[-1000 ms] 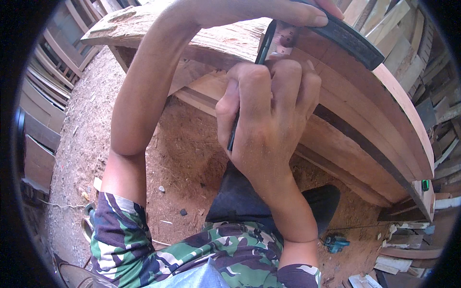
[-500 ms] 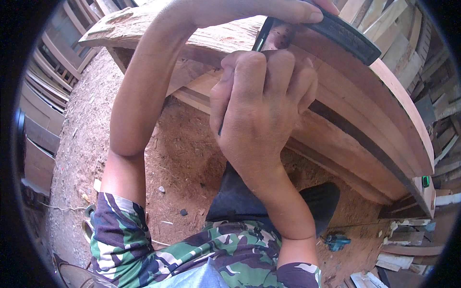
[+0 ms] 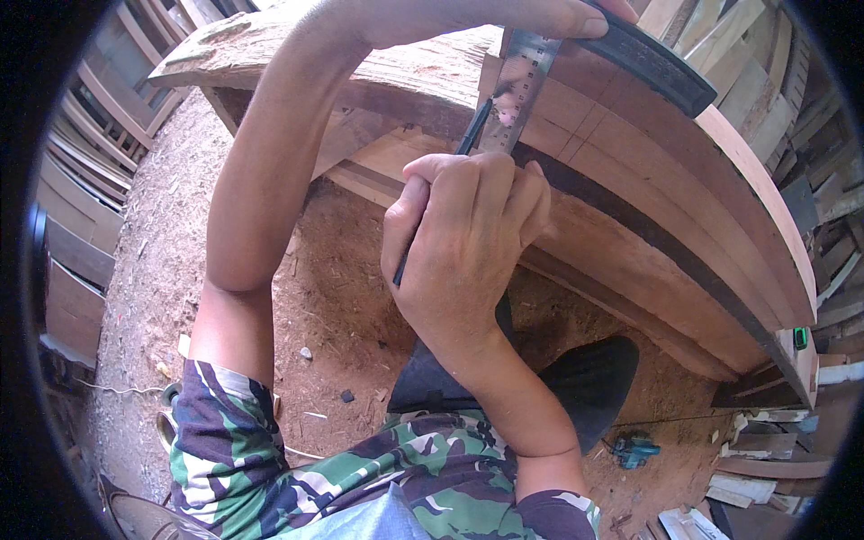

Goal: The person marks guide lines on wooden planks using a square ruler and a pen. They position the ruler against the wood edges to draw straight lines on multiple pieces of wood.

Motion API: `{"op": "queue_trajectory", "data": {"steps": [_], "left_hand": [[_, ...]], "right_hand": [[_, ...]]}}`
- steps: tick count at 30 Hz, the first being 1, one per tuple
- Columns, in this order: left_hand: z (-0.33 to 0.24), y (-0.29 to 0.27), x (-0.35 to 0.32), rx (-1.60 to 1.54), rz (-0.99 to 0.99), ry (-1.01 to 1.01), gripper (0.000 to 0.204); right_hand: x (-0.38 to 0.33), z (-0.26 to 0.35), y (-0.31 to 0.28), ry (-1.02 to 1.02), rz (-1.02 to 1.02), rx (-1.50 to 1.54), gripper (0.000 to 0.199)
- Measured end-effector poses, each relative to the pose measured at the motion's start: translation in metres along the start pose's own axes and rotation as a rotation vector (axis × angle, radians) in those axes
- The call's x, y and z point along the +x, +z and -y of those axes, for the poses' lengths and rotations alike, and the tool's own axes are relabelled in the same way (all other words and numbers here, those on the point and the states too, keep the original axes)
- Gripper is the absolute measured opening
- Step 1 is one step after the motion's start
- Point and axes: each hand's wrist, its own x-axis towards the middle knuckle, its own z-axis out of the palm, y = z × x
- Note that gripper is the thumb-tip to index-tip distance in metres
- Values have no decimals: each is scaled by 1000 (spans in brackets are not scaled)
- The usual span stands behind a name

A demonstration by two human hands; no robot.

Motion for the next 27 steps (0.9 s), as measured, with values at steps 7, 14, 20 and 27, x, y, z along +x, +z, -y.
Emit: {"op": "queue_trajectory", "data": {"steps": [7,14,20,27], "left_hand": [[-19,14,-15,286,-153,60,20],[-30,1,-7,-183,-1,-233,18],[-94,42,-38,4,-539,39,33],[-86,79,-44,-176,-801,-28,22]], "right_hand": [[-2,-1,-6,41,37,39,8],[-40,-19,-41,45,-9,57,32],[-64,-42,-77,67,-96,79,57],[-73,-24,-115,257,89,508,60]]}}
